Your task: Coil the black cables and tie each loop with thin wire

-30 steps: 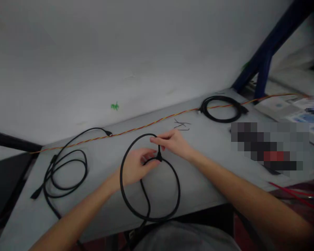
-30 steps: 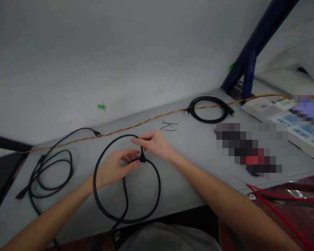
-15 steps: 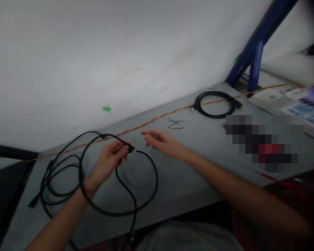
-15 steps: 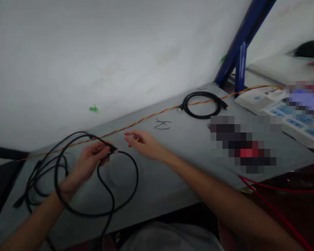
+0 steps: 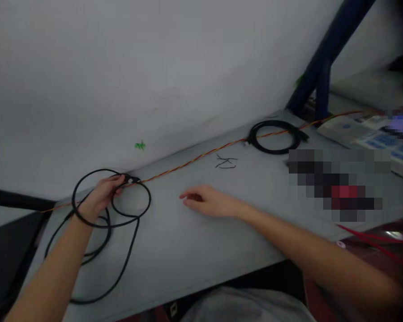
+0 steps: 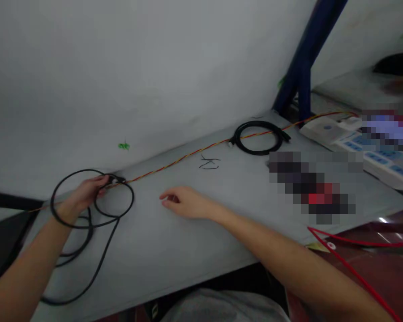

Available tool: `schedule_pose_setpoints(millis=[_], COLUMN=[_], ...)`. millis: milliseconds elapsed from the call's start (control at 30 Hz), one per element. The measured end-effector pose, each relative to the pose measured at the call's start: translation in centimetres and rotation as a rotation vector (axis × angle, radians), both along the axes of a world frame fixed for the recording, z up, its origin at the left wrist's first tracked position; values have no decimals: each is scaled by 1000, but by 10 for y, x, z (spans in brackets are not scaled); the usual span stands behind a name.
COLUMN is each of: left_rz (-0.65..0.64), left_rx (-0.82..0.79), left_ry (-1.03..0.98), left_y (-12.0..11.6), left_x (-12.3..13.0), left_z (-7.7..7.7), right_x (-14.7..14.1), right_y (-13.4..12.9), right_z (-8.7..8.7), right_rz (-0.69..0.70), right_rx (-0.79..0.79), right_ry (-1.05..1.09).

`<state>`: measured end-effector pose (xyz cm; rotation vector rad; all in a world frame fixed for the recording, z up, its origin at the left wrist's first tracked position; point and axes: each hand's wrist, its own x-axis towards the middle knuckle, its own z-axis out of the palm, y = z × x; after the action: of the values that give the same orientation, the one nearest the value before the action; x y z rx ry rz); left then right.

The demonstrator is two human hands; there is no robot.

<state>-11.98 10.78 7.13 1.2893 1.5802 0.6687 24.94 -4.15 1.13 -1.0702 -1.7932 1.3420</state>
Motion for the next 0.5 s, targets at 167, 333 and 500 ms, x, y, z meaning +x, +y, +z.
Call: schedule_pose_setpoints(millis=[167, 333, 500], left_rz=[-10, -51, -201], left_rx=[66, 342, 489], left_ry=[121, 509, 654], left_y=[8, 7, -6], left_x=[9, 6, -20], left_z=[-16, -26, -20], right_x=[2, 2, 3], right_y=[3, 3, 2], right_z=[-3, -3, -1], right_rz=[-16, -10, -15], right_rx=[16, 24, 51], right_ry=[-6, -11, -14])
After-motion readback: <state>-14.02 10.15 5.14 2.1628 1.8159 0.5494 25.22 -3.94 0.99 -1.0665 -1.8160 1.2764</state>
